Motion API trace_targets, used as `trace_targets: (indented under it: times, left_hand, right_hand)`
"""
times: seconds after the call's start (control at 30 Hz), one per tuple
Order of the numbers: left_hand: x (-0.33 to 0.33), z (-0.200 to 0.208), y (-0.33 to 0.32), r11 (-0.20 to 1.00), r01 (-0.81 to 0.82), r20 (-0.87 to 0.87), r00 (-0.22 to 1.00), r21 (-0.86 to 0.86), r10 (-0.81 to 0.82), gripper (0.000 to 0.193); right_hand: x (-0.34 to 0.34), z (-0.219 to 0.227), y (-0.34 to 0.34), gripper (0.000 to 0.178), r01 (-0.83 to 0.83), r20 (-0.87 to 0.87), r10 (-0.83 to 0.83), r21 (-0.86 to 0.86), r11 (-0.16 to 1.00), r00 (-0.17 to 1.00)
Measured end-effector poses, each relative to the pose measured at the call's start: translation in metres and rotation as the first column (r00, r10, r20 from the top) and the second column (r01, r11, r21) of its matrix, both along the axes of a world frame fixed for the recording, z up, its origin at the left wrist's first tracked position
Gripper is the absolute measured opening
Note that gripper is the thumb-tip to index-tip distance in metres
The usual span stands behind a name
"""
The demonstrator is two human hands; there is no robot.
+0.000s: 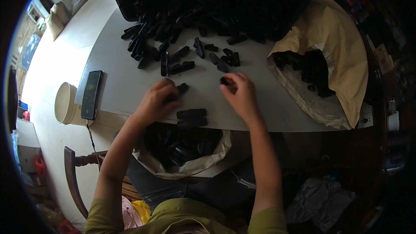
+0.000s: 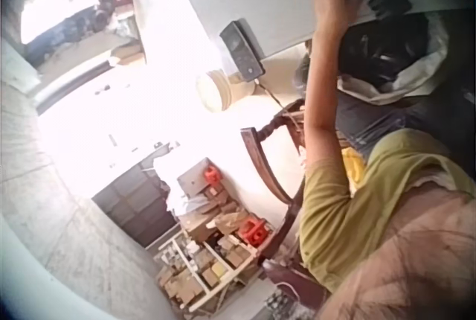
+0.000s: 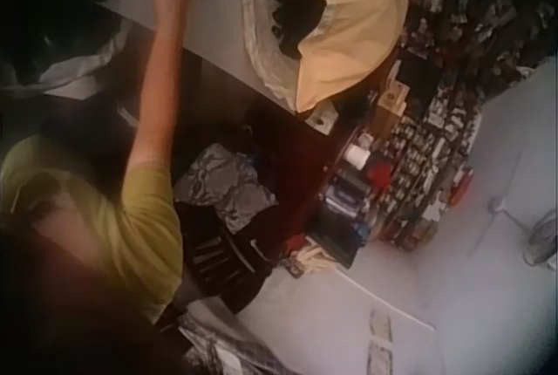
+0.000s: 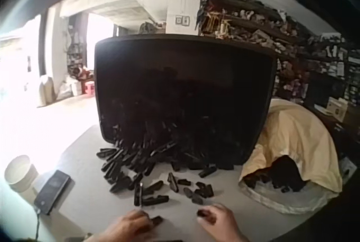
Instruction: Assembling small black plastic components by hand at a workbench.
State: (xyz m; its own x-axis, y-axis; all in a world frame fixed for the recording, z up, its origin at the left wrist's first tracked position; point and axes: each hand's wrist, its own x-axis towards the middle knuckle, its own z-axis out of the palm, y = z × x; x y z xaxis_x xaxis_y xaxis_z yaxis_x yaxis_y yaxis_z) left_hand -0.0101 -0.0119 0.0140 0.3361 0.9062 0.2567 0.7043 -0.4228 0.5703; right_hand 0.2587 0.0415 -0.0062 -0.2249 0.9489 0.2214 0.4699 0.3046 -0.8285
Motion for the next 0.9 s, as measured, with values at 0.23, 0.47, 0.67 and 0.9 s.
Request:
trace_targets:
  times: [0.23,0.47,0.67,0.9]
  left_hand:
    - [0.016,-0.007,0.007,0.992,0.113,0.312,0.946,-0.061,-0.089,0.026]
    - [0.01,-0.012,0.012,0.991,0.121,0.316,0.944,-0.058,-0.097,0.025]
    - [0.009,-0.017,0.017,0.985,0.173,0.323,0.932,0.005,-0.165,0.025]
    - [0.01,-0.005,0.021,0.985,0.167,0.218,0.961,0.033,-0.17,0.022]
  right_hand:
    - [-0.032,0.009,-0.011,0.024,-0.262,0.098,0.245,0.243,0.934,0.965]
    - [-0.011,0.023,-0.01,0.023,-0.365,0.279,0.309,0.175,0.914,0.909]
    - [-0.035,0.013,-0.018,0.022,-0.369,0.21,0.324,0.226,0.902,0.922]
    - [-0.007,0.009,0.024,0.025,0.066,0.049,-0.084,0.301,0.951,0.995]
